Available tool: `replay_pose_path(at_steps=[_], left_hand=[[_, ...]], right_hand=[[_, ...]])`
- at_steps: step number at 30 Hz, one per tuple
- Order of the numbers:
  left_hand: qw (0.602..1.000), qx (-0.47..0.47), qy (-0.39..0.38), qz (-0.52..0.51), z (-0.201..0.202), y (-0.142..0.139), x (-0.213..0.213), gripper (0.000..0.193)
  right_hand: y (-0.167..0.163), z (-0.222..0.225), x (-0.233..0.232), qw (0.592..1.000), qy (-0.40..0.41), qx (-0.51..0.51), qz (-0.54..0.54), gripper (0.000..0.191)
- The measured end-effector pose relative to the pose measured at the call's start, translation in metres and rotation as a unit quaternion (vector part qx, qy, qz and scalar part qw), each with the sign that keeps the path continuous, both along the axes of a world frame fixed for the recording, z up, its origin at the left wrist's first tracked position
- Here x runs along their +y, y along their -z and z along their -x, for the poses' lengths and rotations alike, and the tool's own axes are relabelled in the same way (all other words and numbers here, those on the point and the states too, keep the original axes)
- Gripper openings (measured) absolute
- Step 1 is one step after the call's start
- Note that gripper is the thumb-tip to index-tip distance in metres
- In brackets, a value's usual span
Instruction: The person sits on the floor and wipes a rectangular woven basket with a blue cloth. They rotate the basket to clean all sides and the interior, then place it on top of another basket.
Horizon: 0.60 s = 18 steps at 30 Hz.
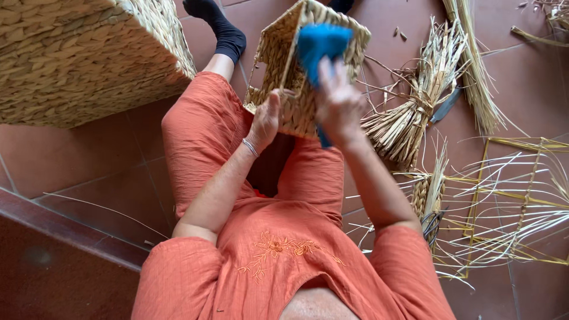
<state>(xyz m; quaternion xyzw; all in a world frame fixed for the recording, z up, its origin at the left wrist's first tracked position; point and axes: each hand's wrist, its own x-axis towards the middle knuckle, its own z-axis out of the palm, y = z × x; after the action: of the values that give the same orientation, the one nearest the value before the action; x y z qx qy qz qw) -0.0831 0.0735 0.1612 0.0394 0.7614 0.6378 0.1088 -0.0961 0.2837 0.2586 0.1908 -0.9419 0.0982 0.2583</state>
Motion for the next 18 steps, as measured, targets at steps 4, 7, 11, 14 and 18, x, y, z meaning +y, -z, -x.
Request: replay_pose_path(at_steps=[4,7,11,14,18], left_hand=[[0.980,0.038,-0.022,-0.192,0.019,-0.007,-0.009,0.089],[0.986,0.055,-0.017,-0.159,0.019,-0.014,-0.007,0.089],[0.999,0.033,0.015,-0.021,0.004,-0.021,0.004,0.081],[0.996,0.043,0.035,-0.069,-0.015,-0.023,0.010,0.061],[0.989,0.040,0.015,-0.142,-0.022,-0.020,0.007,0.046]], right_hand=[[-0.008,-0.094,-0.040,0.994,-0.088,-0.065,0.005,0.049],[-0.012,-0.093,-0.037,0.997,-0.064,-0.044,-0.008,0.049],[-0.009,-0.022,-0.016,0.998,-0.015,0.009,-0.056,0.051],[-0.004,0.053,0.008,0.997,0.032,0.072,-0.022,0.041],[0.001,0.082,0.028,0.991,0.078,0.038,0.104,0.043]])
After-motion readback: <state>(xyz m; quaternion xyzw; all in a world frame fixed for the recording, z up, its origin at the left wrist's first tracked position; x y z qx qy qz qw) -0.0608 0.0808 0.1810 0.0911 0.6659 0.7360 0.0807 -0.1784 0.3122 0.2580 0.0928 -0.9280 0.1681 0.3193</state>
